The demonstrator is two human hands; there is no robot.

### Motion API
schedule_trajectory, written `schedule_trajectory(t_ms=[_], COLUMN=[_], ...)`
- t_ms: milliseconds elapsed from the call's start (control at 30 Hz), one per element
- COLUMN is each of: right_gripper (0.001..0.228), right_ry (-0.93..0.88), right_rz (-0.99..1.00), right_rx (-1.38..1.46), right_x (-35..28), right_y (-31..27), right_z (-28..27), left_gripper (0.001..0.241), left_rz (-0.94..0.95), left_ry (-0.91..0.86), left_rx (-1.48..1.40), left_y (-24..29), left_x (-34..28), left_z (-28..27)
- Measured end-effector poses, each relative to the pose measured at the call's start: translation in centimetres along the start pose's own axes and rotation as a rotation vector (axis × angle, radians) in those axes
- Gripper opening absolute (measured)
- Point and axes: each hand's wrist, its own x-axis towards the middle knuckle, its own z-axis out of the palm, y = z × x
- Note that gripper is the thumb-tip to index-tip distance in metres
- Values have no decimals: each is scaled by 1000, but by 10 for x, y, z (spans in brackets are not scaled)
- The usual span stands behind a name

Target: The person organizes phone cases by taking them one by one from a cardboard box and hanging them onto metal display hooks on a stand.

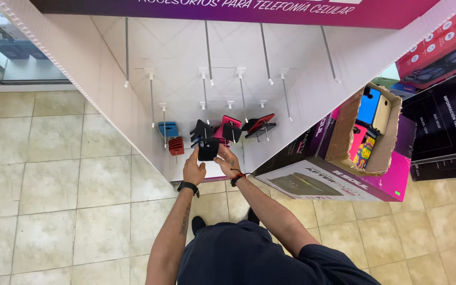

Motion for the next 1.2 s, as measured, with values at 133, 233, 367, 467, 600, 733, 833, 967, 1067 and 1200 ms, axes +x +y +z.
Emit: schedule_trajectory(t_ms=[133, 233, 367, 467, 600, 733, 833, 967, 1067, 1200], right_gripper=[79, 81, 93, 99, 105, 112, 113, 102, 84, 45], right_ry=[63, 97, 105, 74, 35, -36, -69, -91, -85, -81], right_rz=[-2, 4, 45, 49, 83, 170, 211, 252, 283, 226], right_rx=[-14, -34, -74, -100, -128, -247, -274, -212, -108, -20], right_x=[-4, -12, -7, -9, 7, 15, 7, -14, -45, -94], right_y=[-12, -14, 8, -34, -52, -46, -40, -9, -16, -81], right_z=[9, 10, 2, 16, 21, 9, -4, -36, -55, -92], left_gripper=[101, 100, 102, 105, 111, 115, 114, 91, 47, 22], left_rz=[7, 19, 23, 36, -20, -64, -81, -73, -64, 14], left_ry=[-48, -72, -110, -135, -201, -246, -251, -196, -204, -221], left_rx=[-28, -40, -26, 19, 34, 58, 58, -15, -53, -232], left_y=[0, -2, -1, 2, 8, 13, 10, -2, 3, 37], left_x=[8, 4, 4, 19, 42, 43, 22, -20, -44, -75], left_z=[0, 1, 2, 2, -5, -15, -24, -20, -14, -2])
